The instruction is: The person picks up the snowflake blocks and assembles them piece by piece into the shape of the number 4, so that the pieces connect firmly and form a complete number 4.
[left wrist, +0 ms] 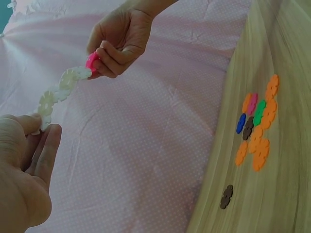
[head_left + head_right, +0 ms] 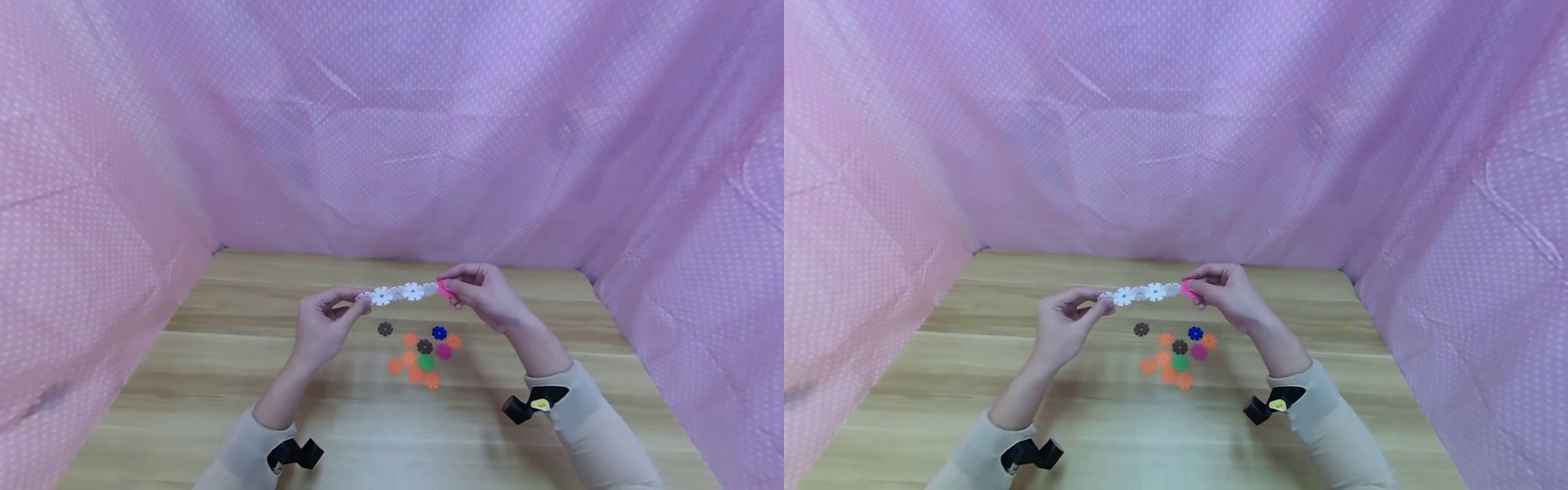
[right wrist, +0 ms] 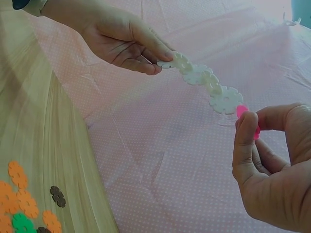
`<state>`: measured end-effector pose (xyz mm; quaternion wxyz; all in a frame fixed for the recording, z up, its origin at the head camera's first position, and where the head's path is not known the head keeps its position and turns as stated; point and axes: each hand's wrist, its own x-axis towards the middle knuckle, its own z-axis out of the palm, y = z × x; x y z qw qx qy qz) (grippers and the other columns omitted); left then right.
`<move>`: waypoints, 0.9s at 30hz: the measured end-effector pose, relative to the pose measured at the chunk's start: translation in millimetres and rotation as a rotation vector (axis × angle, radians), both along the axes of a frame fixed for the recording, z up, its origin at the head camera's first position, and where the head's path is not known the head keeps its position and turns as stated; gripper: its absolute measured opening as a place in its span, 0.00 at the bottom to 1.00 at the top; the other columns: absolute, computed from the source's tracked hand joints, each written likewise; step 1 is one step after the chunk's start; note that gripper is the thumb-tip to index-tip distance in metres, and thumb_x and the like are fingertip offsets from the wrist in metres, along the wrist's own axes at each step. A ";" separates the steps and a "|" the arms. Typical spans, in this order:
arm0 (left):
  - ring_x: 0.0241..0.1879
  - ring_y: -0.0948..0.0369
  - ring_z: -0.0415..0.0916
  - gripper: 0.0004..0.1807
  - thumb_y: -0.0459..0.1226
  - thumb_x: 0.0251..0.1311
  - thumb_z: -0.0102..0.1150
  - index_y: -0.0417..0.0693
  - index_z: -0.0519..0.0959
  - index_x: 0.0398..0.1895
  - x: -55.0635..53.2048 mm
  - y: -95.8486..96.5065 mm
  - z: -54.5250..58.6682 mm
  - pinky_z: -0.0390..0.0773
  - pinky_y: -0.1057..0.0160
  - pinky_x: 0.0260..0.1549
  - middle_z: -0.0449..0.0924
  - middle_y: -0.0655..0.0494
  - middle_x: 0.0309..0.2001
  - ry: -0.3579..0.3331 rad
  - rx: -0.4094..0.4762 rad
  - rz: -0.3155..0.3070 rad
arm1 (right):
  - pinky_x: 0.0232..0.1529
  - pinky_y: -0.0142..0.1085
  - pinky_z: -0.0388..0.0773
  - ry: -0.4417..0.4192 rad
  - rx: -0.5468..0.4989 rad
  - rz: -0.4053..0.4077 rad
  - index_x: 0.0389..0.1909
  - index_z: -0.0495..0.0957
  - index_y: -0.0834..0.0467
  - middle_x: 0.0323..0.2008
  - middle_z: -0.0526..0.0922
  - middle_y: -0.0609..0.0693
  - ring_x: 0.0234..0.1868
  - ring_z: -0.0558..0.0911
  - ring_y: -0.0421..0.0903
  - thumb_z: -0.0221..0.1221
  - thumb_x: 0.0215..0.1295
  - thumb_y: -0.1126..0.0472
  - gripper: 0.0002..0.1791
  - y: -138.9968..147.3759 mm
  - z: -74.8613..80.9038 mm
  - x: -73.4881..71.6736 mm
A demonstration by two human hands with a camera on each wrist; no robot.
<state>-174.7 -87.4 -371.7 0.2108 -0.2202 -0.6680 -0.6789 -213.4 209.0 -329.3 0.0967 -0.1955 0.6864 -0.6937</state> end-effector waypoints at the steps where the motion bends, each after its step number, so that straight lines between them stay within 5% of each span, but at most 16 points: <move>1: 0.33 0.70 0.89 0.06 0.19 0.60 0.69 0.25 0.86 0.40 -0.3 0.5 -0.2 0.94 0.62 0.40 0.88 0.28 0.40 0.004 0.000 -0.001 | 0.32 0.25 0.85 -0.003 -0.002 0.003 0.42 0.87 0.52 0.34 0.89 0.45 0.30 0.82 0.37 0.57 0.74 0.74 0.15 0.5 -0.1 -0.2; 27: 0.33 0.68 0.90 0.05 0.20 0.61 0.69 0.25 0.86 0.40 -4.2 7.3 -6.4 0.94 0.62 0.41 0.88 0.29 0.39 0.022 -0.005 -0.030 | 0.35 0.26 0.89 -0.040 -0.075 0.005 0.40 0.90 0.50 0.31 0.89 0.44 0.30 0.84 0.36 0.56 0.75 0.75 0.19 3.1 -6.2 3.6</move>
